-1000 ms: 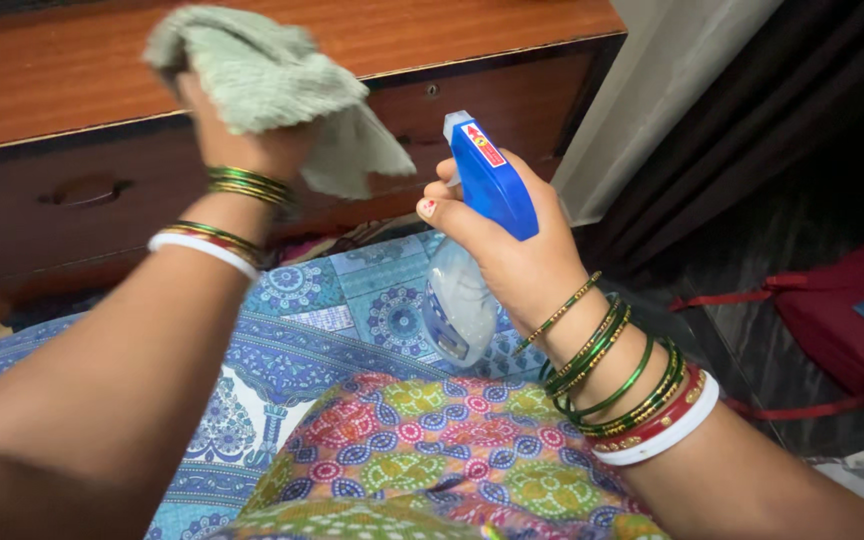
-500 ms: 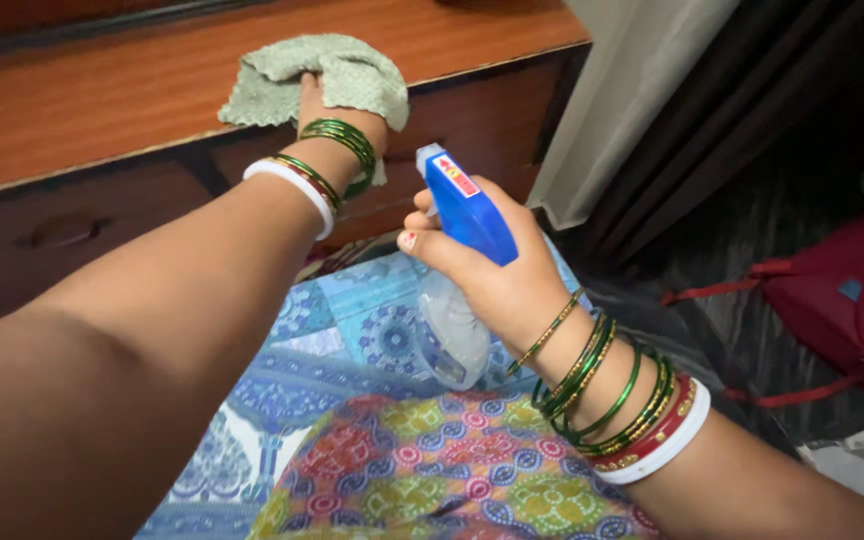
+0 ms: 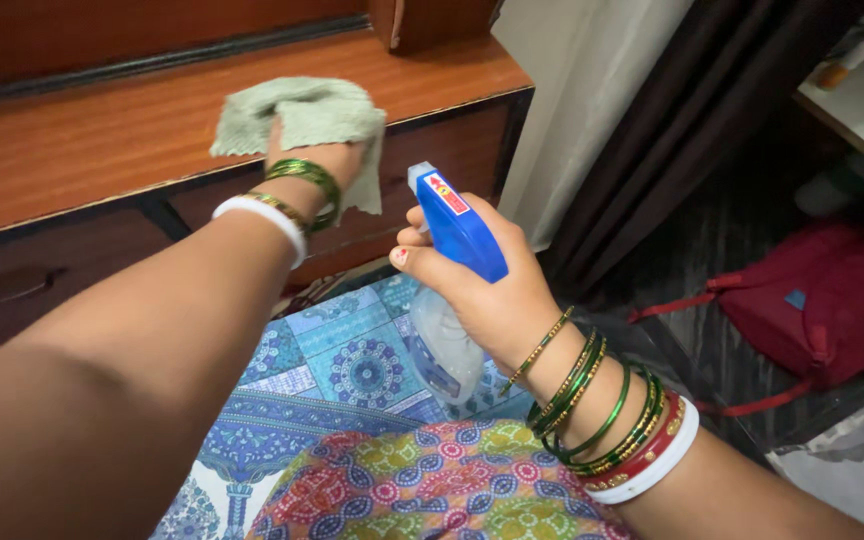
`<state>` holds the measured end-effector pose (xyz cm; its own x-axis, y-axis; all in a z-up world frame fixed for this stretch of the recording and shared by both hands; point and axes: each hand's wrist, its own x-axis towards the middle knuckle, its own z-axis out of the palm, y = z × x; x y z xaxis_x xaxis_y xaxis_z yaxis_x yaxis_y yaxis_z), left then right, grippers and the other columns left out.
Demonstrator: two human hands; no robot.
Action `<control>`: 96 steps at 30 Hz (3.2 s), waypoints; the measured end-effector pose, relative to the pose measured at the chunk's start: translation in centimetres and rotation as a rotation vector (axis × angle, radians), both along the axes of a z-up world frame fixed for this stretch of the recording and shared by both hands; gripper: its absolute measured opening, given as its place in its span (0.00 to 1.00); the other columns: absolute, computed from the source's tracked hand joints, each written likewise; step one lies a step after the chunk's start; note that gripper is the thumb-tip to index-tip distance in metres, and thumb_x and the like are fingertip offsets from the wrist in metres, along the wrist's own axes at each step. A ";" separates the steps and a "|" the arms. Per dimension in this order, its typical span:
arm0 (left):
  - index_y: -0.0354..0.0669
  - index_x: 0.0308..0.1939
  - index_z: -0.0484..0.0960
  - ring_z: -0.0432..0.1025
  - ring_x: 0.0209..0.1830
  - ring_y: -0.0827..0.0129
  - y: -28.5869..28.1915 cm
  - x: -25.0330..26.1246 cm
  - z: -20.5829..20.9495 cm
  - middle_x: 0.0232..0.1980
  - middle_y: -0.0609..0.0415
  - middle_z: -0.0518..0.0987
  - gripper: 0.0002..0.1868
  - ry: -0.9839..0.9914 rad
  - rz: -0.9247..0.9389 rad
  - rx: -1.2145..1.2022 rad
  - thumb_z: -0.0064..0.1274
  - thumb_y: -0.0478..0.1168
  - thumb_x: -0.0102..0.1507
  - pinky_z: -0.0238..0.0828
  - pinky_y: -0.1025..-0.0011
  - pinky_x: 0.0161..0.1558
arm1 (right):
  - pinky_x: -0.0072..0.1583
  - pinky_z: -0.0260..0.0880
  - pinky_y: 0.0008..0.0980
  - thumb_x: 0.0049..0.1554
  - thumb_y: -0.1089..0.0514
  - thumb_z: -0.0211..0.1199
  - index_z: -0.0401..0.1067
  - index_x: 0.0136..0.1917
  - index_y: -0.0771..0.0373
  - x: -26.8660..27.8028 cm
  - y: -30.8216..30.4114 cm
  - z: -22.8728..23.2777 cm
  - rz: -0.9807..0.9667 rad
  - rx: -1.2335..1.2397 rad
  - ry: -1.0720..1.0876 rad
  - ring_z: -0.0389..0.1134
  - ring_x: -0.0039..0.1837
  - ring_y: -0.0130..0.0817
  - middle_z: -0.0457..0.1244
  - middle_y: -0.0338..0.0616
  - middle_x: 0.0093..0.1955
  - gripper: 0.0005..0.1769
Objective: The person wipes the exterior surfaces and drawer fronts of a wooden dresser using a cloth while holding a spray bottle in their other hand.
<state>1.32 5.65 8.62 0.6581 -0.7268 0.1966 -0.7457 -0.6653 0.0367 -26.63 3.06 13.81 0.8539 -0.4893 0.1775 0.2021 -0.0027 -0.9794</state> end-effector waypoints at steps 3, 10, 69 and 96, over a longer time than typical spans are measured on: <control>0.52 0.66 0.74 0.63 0.69 0.49 3.3 3.8 -2.0 0.69 0.47 0.70 0.27 -0.084 0.080 -0.203 0.35 0.57 0.68 0.54 0.48 0.66 | 0.59 0.73 0.30 0.52 0.63 0.69 0.71 0.57 0.68 0.3 0.2 0.2 0.030 0.005 0.030 0.72 0.55 0.29 0.69 0.42 0.50 0.19; 0.46 0.68 0.74 0.63 0.70 0.45 16.8 10.5 -3.4 0.72 0.40 0.69 0.27 -0.177 0.313 -0.166 0.35 0.53 0.71 0.56 0.49 0.67 | 0.59 0.74 0.31 0.52 0.62 0.70 0.72 0.57 0.67 1.3 1.3 0.6 0.048 -0.014 0.006 0.72 0.55 0.29 0.69 0.42 0.50 0.19; 0.56 0.74 0.66 0.50 0.81 0.56 31.6 15.9 -3.8 0.80 0.55 0.60 0.33 0.283 0.986 -0.058 0.31 0.60 0.68 0.44 0.44 0.74 | 0.56 0.75 0.28 0.54 0.58 0.67 0.69 0.54 0.68 22.2 3.0 11.2 0.485 -0.062 0.232 0.75 0.50 0.28 0.71 0.41 0.45 0.18; 0.63 0.80 0.50 0.34 0.85 0.63 22.7 11.4 -2.3 0.85 0.64 0.43 0.38 0.518 0.860 0.190 0.14 0.68 0.69 0.18 0.37 0.78 | 0.54 0.71 0.29 0.51 0.59 0.74 0.74 0.51 0.65 21.1 -6.5 9.3 0.264 -0.239 0.229 0.69 0.50 0.26 0.68 0.37 0.46 0.17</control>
<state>12.72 28.39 6.36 0.9432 0.0425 -0.3294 0.0647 -0.9963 0.0567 -5.55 -3.43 23.09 0.9751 -0.2160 0.0506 0.0035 -0.2129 -0.9771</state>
